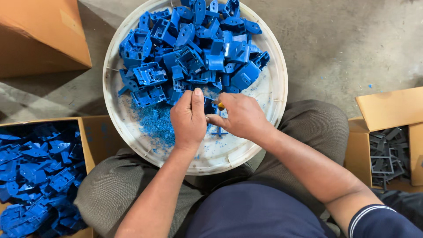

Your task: The person uses a tool to remove excess material from the inner and outer surfaces of blue plastic housings, handling the parts one at a time over a container.

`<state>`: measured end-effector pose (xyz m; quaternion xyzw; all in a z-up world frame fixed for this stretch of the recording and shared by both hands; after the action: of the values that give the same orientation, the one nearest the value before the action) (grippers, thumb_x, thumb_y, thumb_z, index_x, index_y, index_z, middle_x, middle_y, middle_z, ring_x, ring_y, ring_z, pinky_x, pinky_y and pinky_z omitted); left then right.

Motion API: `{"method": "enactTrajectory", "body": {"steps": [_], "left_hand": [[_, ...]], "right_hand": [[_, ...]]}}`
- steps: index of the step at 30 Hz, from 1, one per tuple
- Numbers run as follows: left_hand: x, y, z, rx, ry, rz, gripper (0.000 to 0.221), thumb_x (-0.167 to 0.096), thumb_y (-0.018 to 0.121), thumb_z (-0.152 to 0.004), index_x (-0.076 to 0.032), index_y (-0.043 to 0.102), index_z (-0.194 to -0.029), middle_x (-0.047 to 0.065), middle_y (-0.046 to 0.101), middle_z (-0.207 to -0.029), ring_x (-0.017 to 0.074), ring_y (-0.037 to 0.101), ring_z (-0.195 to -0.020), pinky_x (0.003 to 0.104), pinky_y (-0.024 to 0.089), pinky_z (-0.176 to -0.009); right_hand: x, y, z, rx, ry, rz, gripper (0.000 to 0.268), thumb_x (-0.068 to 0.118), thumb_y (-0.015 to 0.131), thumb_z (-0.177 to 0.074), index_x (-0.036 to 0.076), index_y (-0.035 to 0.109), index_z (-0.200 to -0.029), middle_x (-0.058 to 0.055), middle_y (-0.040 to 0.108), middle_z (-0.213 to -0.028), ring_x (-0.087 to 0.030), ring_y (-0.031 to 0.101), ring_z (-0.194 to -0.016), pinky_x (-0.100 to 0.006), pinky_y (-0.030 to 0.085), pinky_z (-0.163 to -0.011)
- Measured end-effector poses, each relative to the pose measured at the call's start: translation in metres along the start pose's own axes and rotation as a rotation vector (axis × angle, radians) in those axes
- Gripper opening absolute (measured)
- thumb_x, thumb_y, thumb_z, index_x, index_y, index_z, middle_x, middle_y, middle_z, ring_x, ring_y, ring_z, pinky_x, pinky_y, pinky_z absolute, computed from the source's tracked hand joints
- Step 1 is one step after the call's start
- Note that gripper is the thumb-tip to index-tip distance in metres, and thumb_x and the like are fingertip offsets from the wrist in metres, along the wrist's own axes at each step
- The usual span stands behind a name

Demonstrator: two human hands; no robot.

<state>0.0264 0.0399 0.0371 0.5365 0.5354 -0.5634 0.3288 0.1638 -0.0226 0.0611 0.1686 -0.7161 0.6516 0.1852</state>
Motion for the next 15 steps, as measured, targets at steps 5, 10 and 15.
{"method": "enactTrajectory", "body": {"steps": [5, 10, 15], "left_hand": [[-0.0028, 0.0001, 0.0024, -0.001, 0.023, -0.027, 0.040, -0.025, 0.056, -0.108, -0.003, 0.051, -0.075, 0.010, 0.052, -0.064, 0.0234, 0.045, -0.054, 0.039, 0.037, -0.053], [-0.0053, -0.0003, 0.0025, -0.007, 0.046, -0.045, 0.040, -0.025, 0.056, -0.108, -0.003, 0.051, -0.076, 0.011, 0.053, -0.065, 0.0242, 0.046, -0.055, 0.039, 0.038, -0.053], [-0.0011, 0.0008, 0.0033, -0.005, 0.015, -0.045, 0.040, -0.024, 0.057, -0.108, -0.003, 0.050, -0.075, 0.012, 0.052, -0.063, 0.0251, 0.046, -0.054, 0.039, 0.038, -0.053]], "right_hand": [[-0.0031, 0.0057, 0.0017, 0.060, 0.059, 0.026, 0.054, 0.057, 0.072, -0.086, 0.005, 0.058, -0.087, -0.016, 0.068, -0.078, -0.042, 0.067, -0.077, -0.053, 0.049, -0.063], [-0.0040, 0.0074, 0.0017, 0.061, 0.049, 0.012, 0.056, 0.059, 0.068, -0.088, 0.004, 0.057, -0.086, -0.016, 0.068, -0.075, -0.043, 0.066, -0.074, -0.053, 0.049, -0.060], [-0.0062, 0.0085, 0.0026, 0.076, 0.078, -0.034, 0.054, 0.058, 0.069, -0.088, 0.005, 0.059, -0.082, -0.016, 0.067, -0.071, -0.043, 0.066, -0.071, -0.053, 0.048, -0.059]]}}
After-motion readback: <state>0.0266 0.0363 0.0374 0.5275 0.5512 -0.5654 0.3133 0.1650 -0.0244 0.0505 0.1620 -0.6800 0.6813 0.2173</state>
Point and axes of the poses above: each hand's wrist, its own z-axis away from the middle knuckle, its own y-axis out of the palm, x = y × z, the point moved 5 cm from there along -z, towards the middle knuckle
